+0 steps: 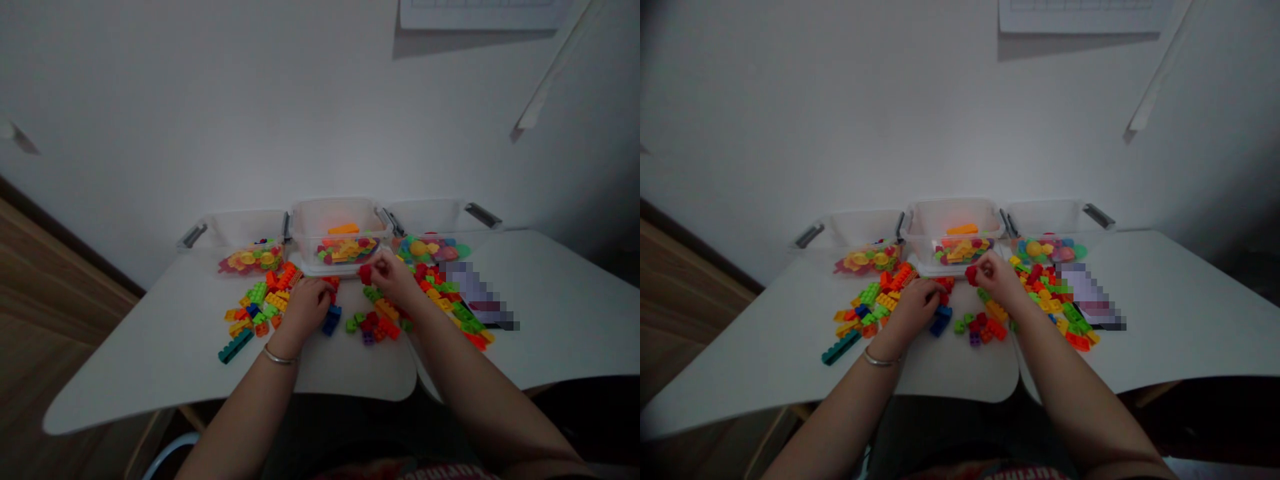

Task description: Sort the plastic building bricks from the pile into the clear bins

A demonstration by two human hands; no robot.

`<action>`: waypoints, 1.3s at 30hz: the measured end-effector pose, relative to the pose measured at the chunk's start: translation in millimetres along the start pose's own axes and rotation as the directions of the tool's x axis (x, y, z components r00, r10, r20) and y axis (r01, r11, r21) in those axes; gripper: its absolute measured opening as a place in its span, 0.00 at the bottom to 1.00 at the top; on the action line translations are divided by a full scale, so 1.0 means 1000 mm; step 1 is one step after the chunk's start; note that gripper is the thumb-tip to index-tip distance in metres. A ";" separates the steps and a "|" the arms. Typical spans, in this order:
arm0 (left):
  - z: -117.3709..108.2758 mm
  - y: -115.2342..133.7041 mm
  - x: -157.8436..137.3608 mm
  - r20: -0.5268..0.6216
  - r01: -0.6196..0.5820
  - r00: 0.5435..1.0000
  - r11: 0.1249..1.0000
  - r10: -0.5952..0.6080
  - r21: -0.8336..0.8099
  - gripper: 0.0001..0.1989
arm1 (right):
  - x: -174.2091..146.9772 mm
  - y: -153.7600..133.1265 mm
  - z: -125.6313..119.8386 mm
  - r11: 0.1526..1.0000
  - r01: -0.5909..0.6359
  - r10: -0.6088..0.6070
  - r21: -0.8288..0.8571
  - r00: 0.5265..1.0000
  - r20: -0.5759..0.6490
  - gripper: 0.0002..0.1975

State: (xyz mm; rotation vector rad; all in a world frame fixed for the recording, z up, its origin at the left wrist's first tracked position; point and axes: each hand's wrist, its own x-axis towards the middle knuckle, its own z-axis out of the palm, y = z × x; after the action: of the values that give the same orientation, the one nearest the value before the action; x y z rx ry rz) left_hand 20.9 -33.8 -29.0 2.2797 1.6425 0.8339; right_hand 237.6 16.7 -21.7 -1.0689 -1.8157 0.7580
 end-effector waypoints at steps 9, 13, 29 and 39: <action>0.000 -0.003 0.000 0.012 -0.007 1.000 1.000 0.007 0.002 0.12 | 0.049 -0.026 -0.025 0.950 0.250 -0.118 0.186 0.842 -0.526 0.09; -0.001 -0.004 0.000 0.020 -0.008 1.000 1.000 0.007 0.020 0.12 | 0.074 -0.035 -0.027 0.961 0.275 -0.229 0.024 0.844 -0.485 0.13; -0.001 -0.002 0.000 0.013 -0.007 1.000 1.000 0.007 0.019 0.11 | 0.071 -0.039 -0.014 0.804 0.291 -0.332 -0.518 0.943 0.014 0.12; 0.006 -0.010 0.002 -0.108 0.033 0.994 0.999 -0.030 0.023 0.15 | 0.017 -0.034 -0.001 0.877 0.381 -0.336 -0.294 0.922 0.192 0.07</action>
State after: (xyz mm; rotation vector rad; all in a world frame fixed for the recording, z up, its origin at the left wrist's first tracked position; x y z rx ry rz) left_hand 17.0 -27.3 -37.6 2.2552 1.7389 0.9502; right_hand 221.7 17.0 13.5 -0.8540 -2.2318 0.3154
